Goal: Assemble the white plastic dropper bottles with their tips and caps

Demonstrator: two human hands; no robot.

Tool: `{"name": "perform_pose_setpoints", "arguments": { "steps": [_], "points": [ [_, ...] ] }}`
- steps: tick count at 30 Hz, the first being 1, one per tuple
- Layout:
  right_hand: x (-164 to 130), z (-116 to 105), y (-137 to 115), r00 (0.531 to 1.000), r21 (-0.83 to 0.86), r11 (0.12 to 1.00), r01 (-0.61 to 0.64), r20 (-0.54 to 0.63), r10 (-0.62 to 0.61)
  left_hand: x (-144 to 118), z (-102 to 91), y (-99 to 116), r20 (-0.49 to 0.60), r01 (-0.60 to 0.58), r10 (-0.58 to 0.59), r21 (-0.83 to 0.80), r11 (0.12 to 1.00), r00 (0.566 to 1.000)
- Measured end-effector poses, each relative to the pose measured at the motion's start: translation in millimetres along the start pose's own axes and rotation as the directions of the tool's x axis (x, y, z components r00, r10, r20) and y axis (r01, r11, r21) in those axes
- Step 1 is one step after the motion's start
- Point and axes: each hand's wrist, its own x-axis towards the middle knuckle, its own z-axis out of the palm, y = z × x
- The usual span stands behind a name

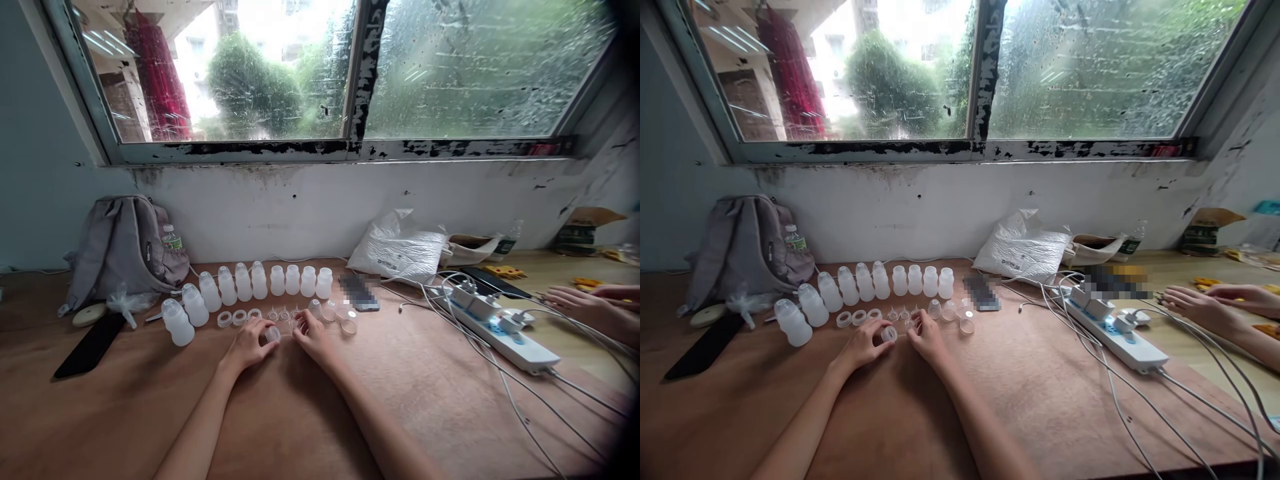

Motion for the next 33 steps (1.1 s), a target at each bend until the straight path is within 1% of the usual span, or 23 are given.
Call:
{"name": "perform_pose_setpoints", "arguments": {
  "steps": [3, 6, 9, 13, 19, 25, 33],
  "points": [
    [2, -1, 13, 0.998, -0.148, 0.988, -0.032, -0.064, 0.023, -1, -6.5, -8, 0.016, 0.046, -0.047, 0.063, 0.997, 0.999],
    [2, 2, 22, 0.997, -0.269, 0.962, -0.054, -0.066, 0.038, -4, -11.4, -15, 0.012, 0.094, -0.096, 0.129, 0.987, 0.995],
    [2, 5, 25, 0.997, -0.316, 0.947, -0.055, -0.063, 0.037, -5, -13.4, -21, -0.007, 0.133, -0.134, 0.170, 0.976, 0.991],
    [2, 6, 24, 0.997, -0.323, 0.945, -0.046, -0.069, 0.025, -6, -14.3, -29, -0.034, 0.167, -0.164, 0.210, 0.963, 0.986],
    [2, 6, 26, 0.997, -0.304, 0.952, -0.023, -0.082, -0.002, -8, -15.9, -36, -0.123, 0.178, -0.152, 0.237, 0.955, 0.981],
    [1, 5, 25, 0.997, -0.302, 0.952, -0.043, -0.068, 0.024, -10, -15.6, -36, -0.088, 0.160, -0.141, 0.265, 0.951, 0.986],
    [1, 3, 22, 0.999, -0.287, 0.958, -0.030, -0.052, 0.015, -9, -18.0, -37, -0.075, 0.188, -0.174, 0.272, 0.944, 0.982]
  ]
}}
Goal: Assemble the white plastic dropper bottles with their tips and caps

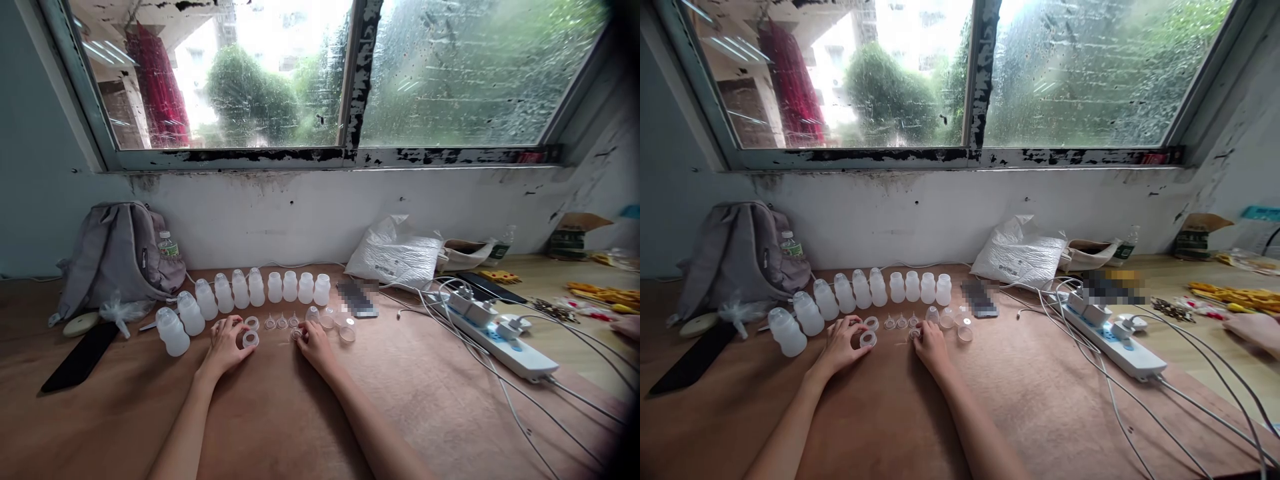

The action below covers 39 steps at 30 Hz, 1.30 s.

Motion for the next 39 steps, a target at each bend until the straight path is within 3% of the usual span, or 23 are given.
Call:
{"name": "perform_pose_setpoints", "arguments": {
  "steps": [7, 11, 14, 18, 22, 25, 32, 33, 37, 39],
  "points": [
    [0, -4, -3, 1.000, 0.032, 0.999, 0.003, -0.005, -0.003, 0, -0.9, 2, -0.052, -0.053, 0.052, -0.022, 0.998, 0.997],
    [0, -1, 2, 0.999, 0.079, 0.997, 0.004, -0.038, -0.001, 10, 2.2, 12, -0.208, 0.006, -0.004, 0.009, 1.000, 0.978],
    [1, -1, 5, 0.997, 0.133, 0.991, 0.013, -0.081, -0.003, 31, 3.1, 24, -0.336, 0.090, -0.066, 0.058, 0.994, 0.940],
    [1, -4, 5, 0.995, 0.182, 0.983, 0.015, -0.103, 0.004, 74, -3.0, 36, -0.428, 0.126, -0.058, 0.133, 0.983, 0.902],
    [0, -8, 3, 0.994, 0.206, 0.978, 0.026, -0.110, -0.003, 111, -5.6, 37, -0.465, 0.132, -0.040, 0.167, 0.977, 0.884],
    [-1, -8, 4, 0.993, 0.203, 0.979, 0.015, -0.114, 0.008, 121, -1.6, 34, -0.466, 0.107, -0.022, 0.156, 0.982, 0.885],
    [-2, -4, 6, 0.998, 0.197, 0.980, -0.014, -0.059, 0.026, 97, -7.0, 40, -0.462, -0.055, 0.103, 0.116, 0.992, 0.881],
    [-3, -2, 6, 0.998, 0.194, 0.981, -0.022, -0.054, 0.033, 89, -10.2, 44, -0.491, -0.095, 0.132, 0.100, 0.990, 0.861],
    [-5, 2, 3, 0.996, 0.173, 0.984, -0.040, -0.066, 0.052, 52, -15.6, 61, -0.674, -0.285, 0.193, -0.027, 0.958, 0.714],
    [-6, 2, 1, 0.997, 0.173, 0.985, -0.028, -0.070, 0.041, 31, -10.9, 70, -0.681, -0.327, 0.185, -0.086, 0.941, 0.709]
  ]
}}
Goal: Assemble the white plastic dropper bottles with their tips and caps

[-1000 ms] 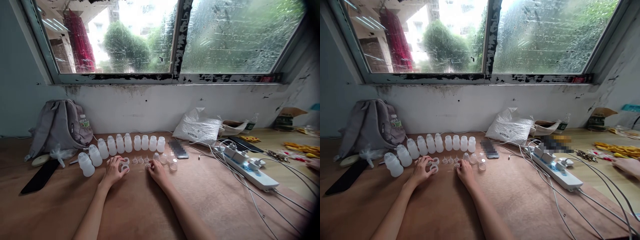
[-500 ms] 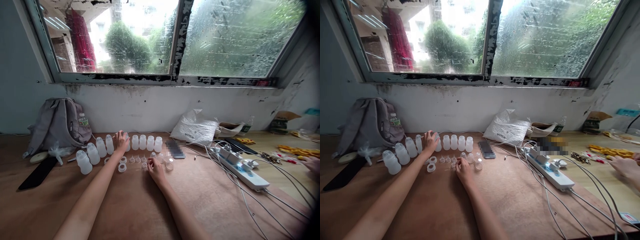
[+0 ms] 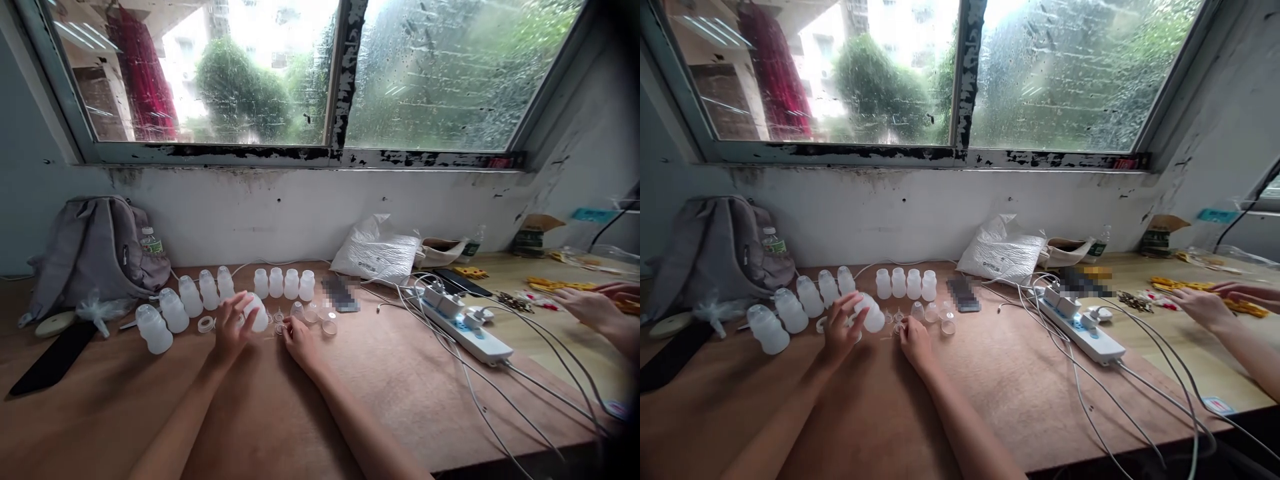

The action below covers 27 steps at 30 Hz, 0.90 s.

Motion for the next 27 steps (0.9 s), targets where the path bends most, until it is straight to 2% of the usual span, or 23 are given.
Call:
{"name": "perform_pose_setpoints", "arguments": {
  "steps": [5, 8, 10, 13, 16, 18, 20, 22, 24, 26, 27],
  "points": [
    [1, -7, -1, 0.999, 0.174, 0.983, -0.053, 0.007, 0.053, -34, -2.8, 14, 0.063, 0.023, -0.016, -0.113, 0.993, 0.998],
    [2, -10, 0, 0.993, 0.274, 0.955, -0.112, -0.012, 0.120, -41, 2.4, 12, 0.071, 0.173, -0.163, -0.154, 0.973, 0.984],
    [3, -11, 0, 0.990, 0.299, 0.946, -0.125, -0.025, 0.138, -43, 7.9, 12, 0.126, 0.345, -0.324, -0.211, 0.915, 0.938],
    [3, -12, -2, 0.992, 0.314, 0.944, -0.105, -0.040, 0.123, -48, 16.7, 15, 0.319, 0.563, -0.479, -0.271, 0.781, 0.818],
    [1, -19, -9, 0.991, 0.315, 0.947, -0.063, -0.096, 0.098, -51, 22.2, 19, 0.529, 0.643, -0.457, -0.242, 0.727, 0.715],
    [-2, -27, -17, 0.989, 0.341, 0.940, -0.021, -0.128, 0.069, -51, 22.2, 22, 0.612, 0.668, -0.422, -0.244, 0.703, 0.669],
    [-5, -37, -28, 0.992, 0.409, 0.912, 0.038, -0.126, 0.015, -48, 19.1, 27, 0.643, 0.667, -0.381, -0.281, 0.690, 0.664],
    [-7, -45, -38, 0.993, 0.472, 0.877, 0.085, -0.107, -0.039, -43, 13.8, 33, 0.655, 0.646, -0.333, -0.316, 0.695, 0.679],
    [-9, -51, -45, 0.997, 0.525, 0.848, 0.074, -0.068, -0.046, -38, 7.9, 40, 0.685, 0.636, -0.281, -0.340, 0.693, 0.672],
    [-8, -55, -47, 1.000, 0.592, 0.806, -0.003, -0.004, 0.006, -33, 3.2, 45, 0.739, 0.674, -0.241, -0.364, 0.642, 0.629],
    [-7, -56, -47, 0.999, 0.631, 0.774, -0.053, 0.032, 0.042, -31, 1.7, 47, 0.771, 0.714, -0.227, -0.379, 0.588, 0.595]
  ]
}}
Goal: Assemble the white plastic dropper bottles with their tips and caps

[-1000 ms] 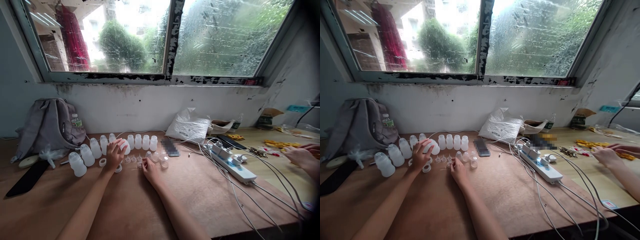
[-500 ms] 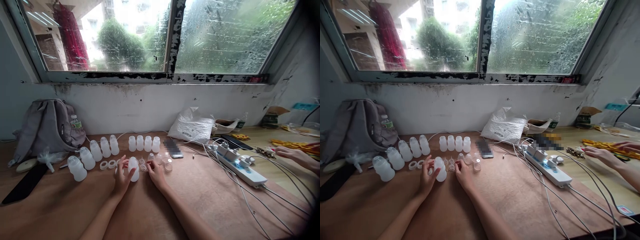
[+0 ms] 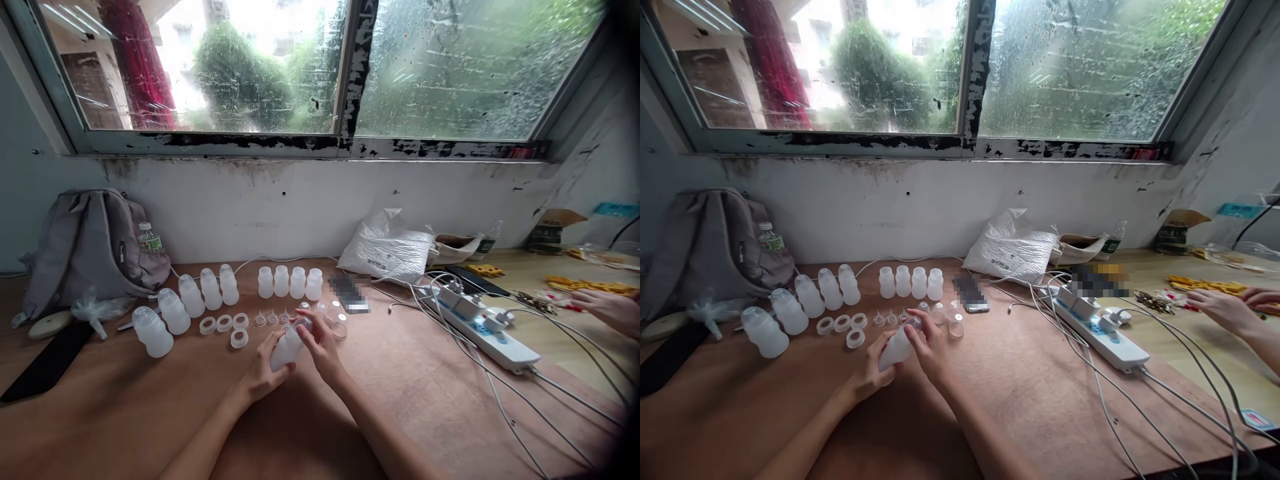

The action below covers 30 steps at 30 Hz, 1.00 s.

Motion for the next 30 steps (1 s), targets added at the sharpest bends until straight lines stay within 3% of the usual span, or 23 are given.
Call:
{"name": "perform_pose_setpoints", "arguments": {
  "steps": [3, 7, 10, 12, 16, 20, 23, 30],
  "points": [
    [4, -2, 0, 0.993, 0.154, 0.981, -0.118, 0.022, 0.116, 0, 0.8, 5, 0.153, 0.167, -0.128, -0.281, 0.945, 0.980],
    [10, -7, 1, 0.984, 0.249, 0.953, -0.176, 0.050, 0.169, 0, 1.1, 3, 0.334, 0.395, -0.235, -0.572, 0.719, 0.913],
    [16, -20, 1, 0.990, 0.260, 0.959, -0.113, -0.056, 0.132, -4, -0.8, 0, 0.472, 0.502, -0.212, -0.658, 0.561, 0.856],
    [21, -31, 3, 0.988, 0.197, 0.980, -0.039, -0.136, 0.067, -7, -1.6, -1, 0.526, 0.537, -0.179, -0.677, 0.503, 0.831],
    [26, -48, 10, 0.992, -0.226, 0.974, 0.026, -0.113, -0.052, -9, -0.3, -1, 0.396, 0.478, -0.268, -0.739, 0.475, 0.878],
    [27, -53, 22, 0.989, -0.715, 0.699, 0.016, -0.093, -0.117, -5, -1.1, -1, 0.252, 0.401, -0.358, -0.801, 0.444, 0.899],
    [28, -59, 29, 0.995, -0.817, 0.576, -0.021, -0.073, -0.068, -3, -4.6, -1, 0.200, 0.361, -0.373, -0.825, 0.435, 0.906],
    [28, -63, 34, 0.998, -0.857, 0.514, -0.038, -0.056, -0.019, -2, -12.1, 0, 0.128, 0.327, -0.385, -0.794, 0.512, 0.914]
  ]
}}
